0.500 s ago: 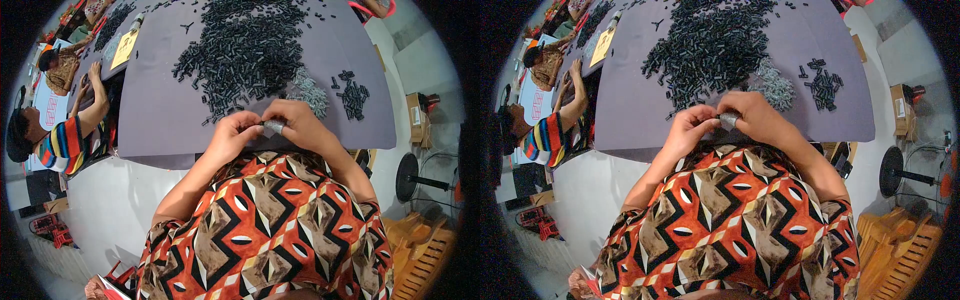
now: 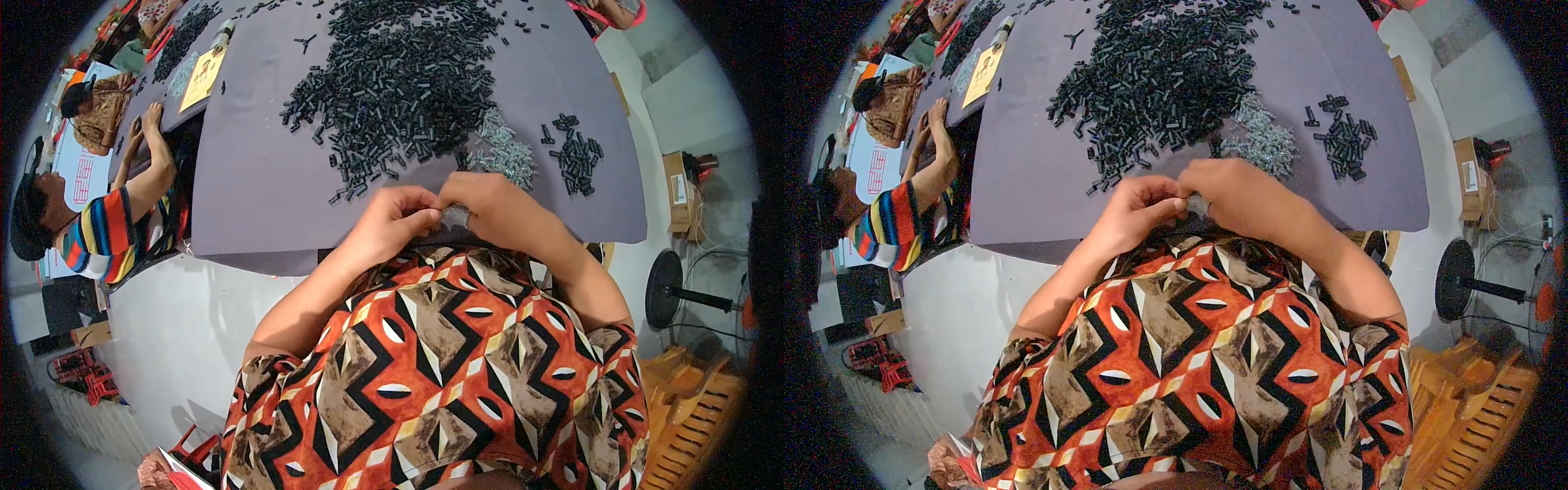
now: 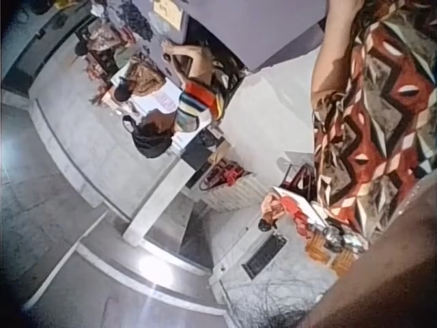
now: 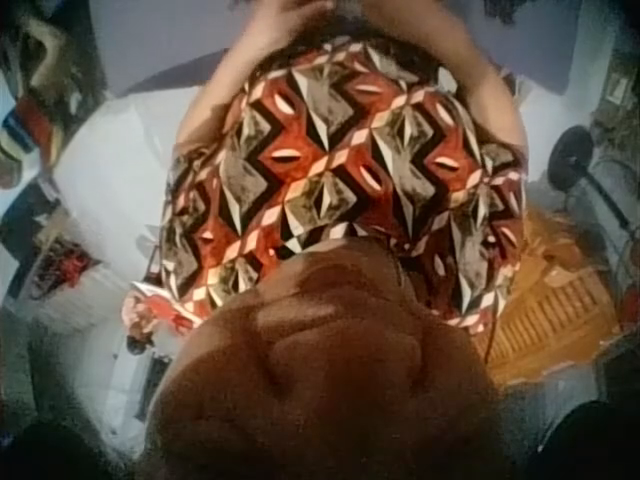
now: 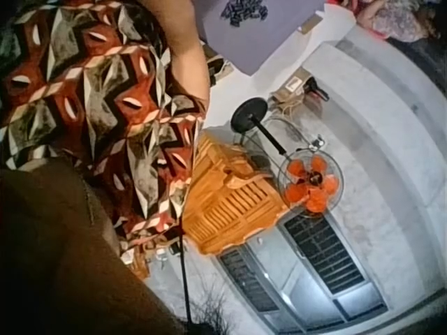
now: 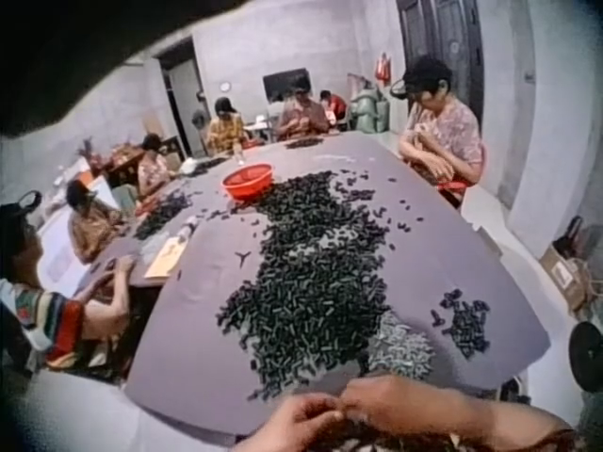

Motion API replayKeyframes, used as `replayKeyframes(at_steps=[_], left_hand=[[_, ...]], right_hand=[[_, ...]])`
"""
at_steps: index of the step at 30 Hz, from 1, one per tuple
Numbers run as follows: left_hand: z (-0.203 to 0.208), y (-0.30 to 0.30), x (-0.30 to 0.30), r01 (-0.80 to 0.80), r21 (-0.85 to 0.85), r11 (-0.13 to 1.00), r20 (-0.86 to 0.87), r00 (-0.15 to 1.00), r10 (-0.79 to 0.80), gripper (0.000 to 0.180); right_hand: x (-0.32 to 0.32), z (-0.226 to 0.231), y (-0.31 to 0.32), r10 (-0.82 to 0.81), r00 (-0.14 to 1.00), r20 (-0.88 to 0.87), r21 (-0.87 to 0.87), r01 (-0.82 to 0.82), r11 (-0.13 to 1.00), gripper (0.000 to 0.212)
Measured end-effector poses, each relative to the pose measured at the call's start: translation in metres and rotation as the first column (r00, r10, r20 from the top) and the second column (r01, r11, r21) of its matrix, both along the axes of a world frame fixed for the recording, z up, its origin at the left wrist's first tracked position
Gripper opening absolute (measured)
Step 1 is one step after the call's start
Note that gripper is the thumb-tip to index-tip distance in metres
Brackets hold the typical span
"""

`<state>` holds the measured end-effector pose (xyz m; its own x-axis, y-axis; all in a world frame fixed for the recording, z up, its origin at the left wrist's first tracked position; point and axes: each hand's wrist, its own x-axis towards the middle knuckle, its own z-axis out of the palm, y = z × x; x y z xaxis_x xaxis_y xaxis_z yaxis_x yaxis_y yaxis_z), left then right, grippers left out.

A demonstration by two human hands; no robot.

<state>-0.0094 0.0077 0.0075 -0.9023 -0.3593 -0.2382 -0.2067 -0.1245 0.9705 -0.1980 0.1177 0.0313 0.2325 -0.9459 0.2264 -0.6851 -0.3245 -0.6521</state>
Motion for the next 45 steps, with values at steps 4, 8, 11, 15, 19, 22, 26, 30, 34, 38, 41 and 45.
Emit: replayKeyframes(at_steps=[4, 8, 11, 15, 19, 22, 26, 30, 34, 38, 41, 45], left_hand=[[-0.007, -0.001, -0.002, -0.006, 0.023, 1.0, -0.026, 1.0, 0.006, 0.015], [-0.007, -0.002, -0.004, -0.151, 0.205, 0.967, -0.069, 0.983, 0.168, 0.013], [-0.006, -0.001, -0.006, -0.161, 0.205, 0.965, -0.06, 0.982, 0.177, 0.014], [-0.004, 0.005, -0.009, -0.213, 0.236, 0.948, -0.071, 0.969, 0.235, 0.015], [-0.005, 0.004, -0.008, -0.187, 0.192, 0.963, -0.051, 0.978, 0.2, 0.012], [-0.007, 0.002, -0.007, -0.145, 0.18, 0.973, -0.05, 0.986, 0.157, 0.013], [0.001, 0.006, -0.007, -0.127, 0.072, 0.989, 0.054, 0.991, 0.123, 0.014], [-0.001, 0.004, -0.006, -0.052, -0.007, 0.999, 0.046, 0.998, 0.052, 0.016], [-0.005, 0.004, -0.006, -0.071, -0.005, 0.997, 0.045, 0.996, 0.071, 0.017], [-0.002, 0.006, -0.008, -0.01, -0.041, 0.999, 0.08, 0.997, 0.013, 0.018], [-0.004, 0.011, -0.007, -0.076, -0.101, 0.992, 0.0, 0.997, 0.076, 0.023], [0.001, -0.002, -0.012, -0.229, -0.7, 0.676, -0.118, 0.971, 0.207, 0.019]], right_hand=[[-0.004, -0.008, 0.004, -0.135, 0.93, 0.342, 0.173, 0.079, 0.982, 0.043], [-0.006, 0.002, 0.009, -0.274, 0.895, 0.353, 0.264, 0.185, 0.947, 0.054], [-0.003, 0.001, 0.012, -0.266, 0.954, 0.141, 0.111, 0.252, 0.961, 0.055], [0.012, 0.006, 0.007, -0.321, 0.936, -0.147, -0.091, 0.311, 0.946, 0.049], [0.017, -0.005, -0.002, -0.355, 0.893, -0.275, -0.185, 0.313, 0.932, 0.031], [0.023, -0.02, -0.004, -0.354, 0.893, -0.277, -0.196, 0.308, 0.931, 0.028], [0.026, -0.021, 0.002, -0.336, 0.892, -0.301, -0.178, 0.294, 0.939, 0.028], [0.028, -0.03, 0.004, -0.34, 0.895, -0.288, -0.154, 0.307, 0.939, 0.025], [0.029, -0.031, 0.004, -0.321, 0.898, -0.301, -0.141, 0.291, 0.946, 0.022], [0.027, -0.035, 0.008, -0.347, 0.903, -0.254, -0.09, 0.335, 0.938, 0.022], [0.013, -0.022, 0.011, -0.419, 0.893, -0.167, -0.077, 0.412, 0.908, 0.024], [-0.047, -0.008, 0.023, -0.721, 0.657, -0.218, -0.12, 0.716, 0.688, 0.025]])
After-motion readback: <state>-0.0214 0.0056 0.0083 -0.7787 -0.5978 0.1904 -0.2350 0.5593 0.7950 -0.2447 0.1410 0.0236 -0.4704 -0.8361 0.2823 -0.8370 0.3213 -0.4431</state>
